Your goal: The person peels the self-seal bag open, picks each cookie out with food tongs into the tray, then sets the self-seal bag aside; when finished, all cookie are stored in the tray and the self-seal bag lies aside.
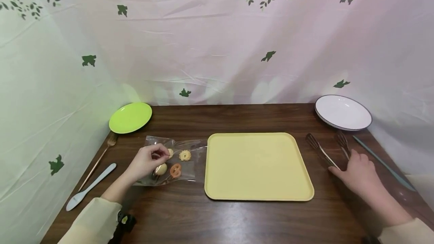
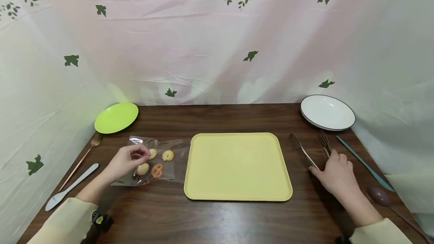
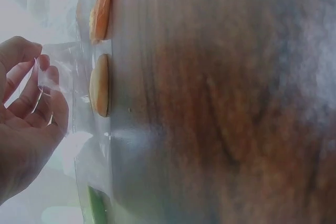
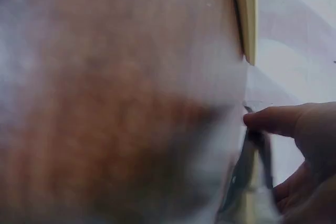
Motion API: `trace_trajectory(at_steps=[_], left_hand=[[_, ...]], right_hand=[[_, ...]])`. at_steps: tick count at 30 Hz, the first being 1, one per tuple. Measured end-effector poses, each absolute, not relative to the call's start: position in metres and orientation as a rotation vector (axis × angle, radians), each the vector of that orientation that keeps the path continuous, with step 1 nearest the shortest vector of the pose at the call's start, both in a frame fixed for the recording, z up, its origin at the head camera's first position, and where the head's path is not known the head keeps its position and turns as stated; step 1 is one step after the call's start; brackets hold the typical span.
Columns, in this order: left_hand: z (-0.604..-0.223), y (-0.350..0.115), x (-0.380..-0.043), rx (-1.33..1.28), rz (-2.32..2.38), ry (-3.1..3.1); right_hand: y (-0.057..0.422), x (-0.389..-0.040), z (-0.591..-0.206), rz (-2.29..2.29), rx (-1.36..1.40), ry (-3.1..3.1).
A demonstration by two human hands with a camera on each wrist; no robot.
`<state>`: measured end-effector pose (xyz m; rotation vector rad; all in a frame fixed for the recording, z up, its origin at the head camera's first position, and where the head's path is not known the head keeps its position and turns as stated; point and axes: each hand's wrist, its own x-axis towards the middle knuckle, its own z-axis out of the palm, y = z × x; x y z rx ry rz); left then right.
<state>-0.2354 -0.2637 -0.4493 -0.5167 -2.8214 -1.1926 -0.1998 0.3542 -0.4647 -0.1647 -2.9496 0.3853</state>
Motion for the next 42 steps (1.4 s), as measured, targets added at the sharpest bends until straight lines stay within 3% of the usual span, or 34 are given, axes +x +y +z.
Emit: trace_trajectory(at_steps=[6, 13, 22, 26, 42], left_hand=[[-0.448, -0.264, -0.235, -0.552, -1.190, -2.801], [-0.447, -0.266, -0.237, -0.539, -1.159, -2.813], [-0.444, -0.264, -0.236, -0.555, -1.151, -2.805], [-0.444, -0.264, -0.235, -0.554, -1.155, -2.801], [-0.446, -0.264, -0.233, -0.545, -1.178, -2.772]], right_hand=[[0.343, -0.202, -0.435, 0.566, -0.075, -2.802], [0.297, -0.203, -0.406, 0.693, 0.271, -2.789], [0.226, -0.209, -0.404, 0.797, 0.605, -2.864], [0.195, -0.210, -0.405, 0.602, 0.734, -2.795], [0.109, -0.210, -0.419, 0.183, 0.919, -2.739]])
